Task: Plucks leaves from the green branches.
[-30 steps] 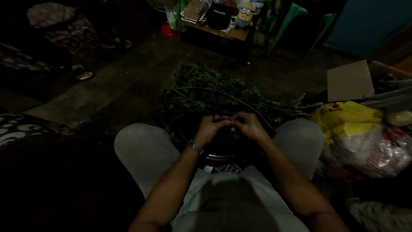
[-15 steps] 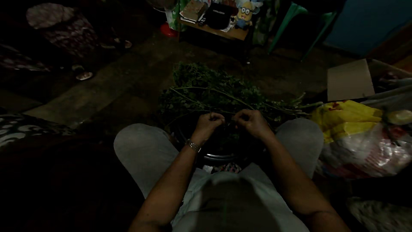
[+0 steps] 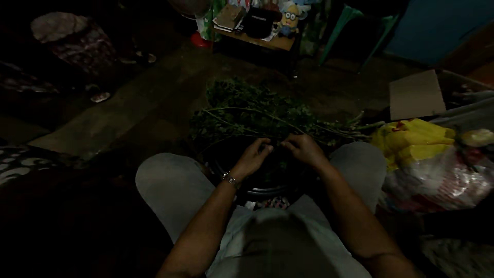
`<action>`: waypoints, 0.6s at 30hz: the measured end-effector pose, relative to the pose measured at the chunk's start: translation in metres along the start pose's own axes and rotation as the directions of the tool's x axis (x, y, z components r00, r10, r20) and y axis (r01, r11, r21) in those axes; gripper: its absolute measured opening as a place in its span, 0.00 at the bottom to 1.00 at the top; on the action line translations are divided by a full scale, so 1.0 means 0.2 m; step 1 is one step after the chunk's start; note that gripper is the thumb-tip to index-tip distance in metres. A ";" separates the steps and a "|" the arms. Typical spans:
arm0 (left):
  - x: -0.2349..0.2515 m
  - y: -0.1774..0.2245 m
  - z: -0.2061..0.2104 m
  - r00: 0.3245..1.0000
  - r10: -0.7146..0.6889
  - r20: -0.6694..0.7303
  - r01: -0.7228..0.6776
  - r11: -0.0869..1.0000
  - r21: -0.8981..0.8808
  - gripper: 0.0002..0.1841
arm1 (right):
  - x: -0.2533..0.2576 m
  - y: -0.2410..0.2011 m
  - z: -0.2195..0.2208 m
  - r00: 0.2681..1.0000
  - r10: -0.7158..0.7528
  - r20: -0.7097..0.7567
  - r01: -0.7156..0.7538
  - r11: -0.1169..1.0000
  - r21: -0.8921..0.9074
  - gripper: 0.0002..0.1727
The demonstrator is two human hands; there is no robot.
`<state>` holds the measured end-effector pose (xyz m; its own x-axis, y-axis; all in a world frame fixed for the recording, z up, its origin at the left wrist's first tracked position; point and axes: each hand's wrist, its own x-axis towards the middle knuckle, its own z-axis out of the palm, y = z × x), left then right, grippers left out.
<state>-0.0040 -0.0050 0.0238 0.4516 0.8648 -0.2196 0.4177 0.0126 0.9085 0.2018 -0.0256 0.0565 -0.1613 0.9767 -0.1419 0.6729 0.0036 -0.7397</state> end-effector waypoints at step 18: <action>0.00 -0.05 0.05 0.956 0.260 -0.138 -0.268 0.963 -0.039 0.10 | 0.02 0.07 0.01 0.872 -0.189 -0.452 0.163 0.982 -0.096 0.15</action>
<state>-0.0004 -0.0103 0.0109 0.4313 0.8990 0.0755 0.2501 -0.1996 0.9474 0.2100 -0.0220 0.0444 0.0583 0.9479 0.3131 0.7041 0.1833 -0.6860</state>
